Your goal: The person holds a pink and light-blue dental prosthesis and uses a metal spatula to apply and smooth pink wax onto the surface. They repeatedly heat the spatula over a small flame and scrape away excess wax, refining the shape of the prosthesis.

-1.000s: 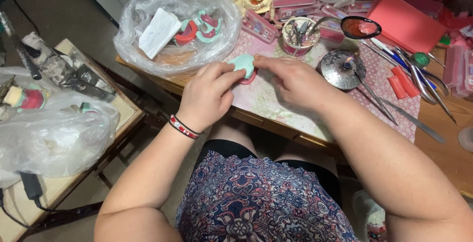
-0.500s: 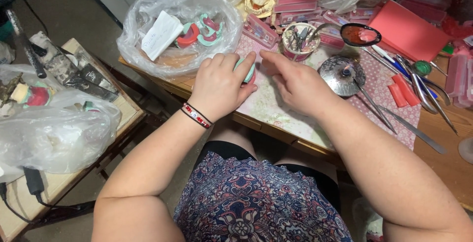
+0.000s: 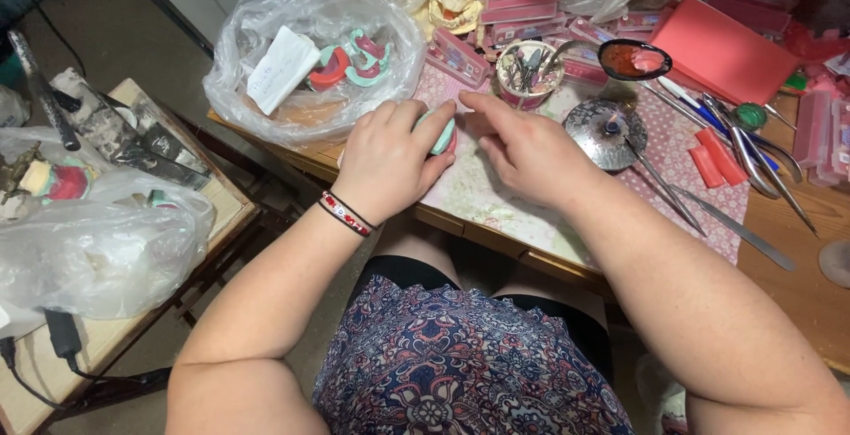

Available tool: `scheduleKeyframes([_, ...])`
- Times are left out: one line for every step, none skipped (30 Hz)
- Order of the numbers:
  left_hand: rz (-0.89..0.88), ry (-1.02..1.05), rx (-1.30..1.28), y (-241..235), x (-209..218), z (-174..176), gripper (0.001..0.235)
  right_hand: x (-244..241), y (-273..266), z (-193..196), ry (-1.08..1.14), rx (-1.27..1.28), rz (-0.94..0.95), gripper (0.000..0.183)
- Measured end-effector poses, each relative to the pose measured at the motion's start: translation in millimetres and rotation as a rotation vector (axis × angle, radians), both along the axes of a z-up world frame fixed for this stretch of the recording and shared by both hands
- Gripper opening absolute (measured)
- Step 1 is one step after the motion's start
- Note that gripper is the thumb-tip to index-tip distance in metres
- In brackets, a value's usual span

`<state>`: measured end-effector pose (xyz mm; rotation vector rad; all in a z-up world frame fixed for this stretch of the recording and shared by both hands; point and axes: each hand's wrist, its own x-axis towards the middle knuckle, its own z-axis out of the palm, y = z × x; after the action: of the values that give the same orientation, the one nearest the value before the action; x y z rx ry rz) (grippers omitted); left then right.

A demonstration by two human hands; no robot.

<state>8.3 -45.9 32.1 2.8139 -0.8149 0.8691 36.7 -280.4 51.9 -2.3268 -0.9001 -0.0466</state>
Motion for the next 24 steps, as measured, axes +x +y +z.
scheduleKeyframes([0.0,-0.002,0.001,1.2,-1.9,6.1,0.055,0.6,-0.4,0.1,-0.002,0.001,0.0,0.058])
scheduleKeyframes([-0.042,0.118,-0.175,2.5,-3.9,12.4,0.055,1.2,-0.7,0.4,0.011,0.033,-0.019,0.056])
scheduleKeyframes([-0.086,0.237,-0.35,3.7,-5.0,19.5,0.055,2.3,-1.1,1.3,0.023,0.065,-0.038,0.055])
scheduleKeyframes([-0.088,0.234,-0.348,4.1,-6.9,20.4,0.055,1.2,-1.8,1.5,0.019,0.067,-0.039,0.055])
scheduleKeyframes([-0.189,0.459,-0.648,4.8,-8.2,21.4,0.058,0.5,-2.5,2.0,0.028,0.142,-0.027,0.052])
scheduleKeyframes([-0.291,0.686,-0.946,5.7,-9.3,22.3,0.061,0.0,-2.7,2.4,0.036,0.216,-0.013,0.049])
scheduleKeyframes([-0.292,0.683,-0.945,1.4,-9.0,13.1,0.061,-3.0,-2.1,3.9,0.033,0.216,-0.013,0.049])
scheduleKeyframes([-0.39,0.802,-1.24,-2.4,-8.5,3.6,0.065,-5.8,-1.1,5.1,0.014,0.252,-0.005,0.055])
scheduleKeyframes([-0.488,0.917,-1.538,-6.2,-8.2,-6.4,0.069,-8.6,0.1,6.1,-0.003,0.286,0.004,0.063])
scheduleKeyframes([-0.489,0.914,-1.539,-10.4,-8.3,-7.6,0.069,-11.0,4.1,7.9,-0.005,0.285,0.007,0.063])
scheduleKeyframes([-0.557,0.947,-1.643,-14.4,-8.5,-8.8,0.073,-14.2,8.2,9.5,-0.065,0.307,0.003,0.065])
scheduleKeyframes([-0.626,0.979,-1.747,-18.5,-8.4,-10.0,0.078,-17.0,12.2,11.1,-0.125,0.329,0.0,0.068])
scheduleKeyframes([-0.627,0.981,-1.747,-21.7,-9.6,-11.1,0.078,-15.1,10.8,6.9,-0.125,0.328,-0.002,0.068])
scheduleKeyframes([-0.663,0.977,-1.785,-25.0,-10.8,-12.3,0.074,-13.2,9.3,2.6,-0.163,0.361,-0.036,0.061])
scheduleKeyframes([-0.699,0.973,-1.823,-28.5,-12.3,-13.8,0.072,-11.7,7.5,-2.0,-0.202,0.393,-0.069,0.053])
scheduleKeyframes([-0.701,0.975,-1.823,-30.8,-13.6,-11.9,0.072,-12.8,7.9,-0.2,-0.202,0.391,-0.071,0.053])
scheduleKeyframes([-0.738,0.963,-1.849,-32.9,-15.0,-9.8,0.075,-13.9,8.6,1.7,-0.238,0.422,-0.067,0.046])
scheduleKeyframes([-0.775,0.95,-1.875,-34.8,-16.4,-7.7,0.078,-15.0,9.4,3.5,-0.275,0.452,-0.063,0.039])
scheduleKeyframes([-0.774,0.951,-1.876,-35.4,-15.7,-7.8,0.078,-13.9,8.1,1.2,-0.273,0.452,-0.063,0.039])
scheduleKeyframes([-0.788,0.942,-1.868,-35.9,-15.2,-7.9,0.077,-12.9,6.7,-1.1,-0.312,0.439,-0.062,0.034])
scheduleKeyframes([-0.802,0.933,-1.86,-36.5,-14.6,-7.8,0.076,-11.7,5.2,-3.3,-0.352,0.427,-0.06,0.03])
scheduleKeyframes([-0.8,0.933,-1.861,-36.8,-14.7,-6.1,0.076,-12.1,6.2,-2.8,-0.35,0.427,-0.06,0.03])
scheduleKeyframes([-0.782,0.934,-1.856,-37.3,-15.1,-4.7,0.075,-13.1,6.9,-2.6,-0.348,0.444,-0.058,0.028])
scheduleKeyframes([-0.765,0.936,-1.852,-38.0,-15.5,-3.3,0.074,-14.1,7.5,-2.5,-0.345,0.461,-0.057,0.025])
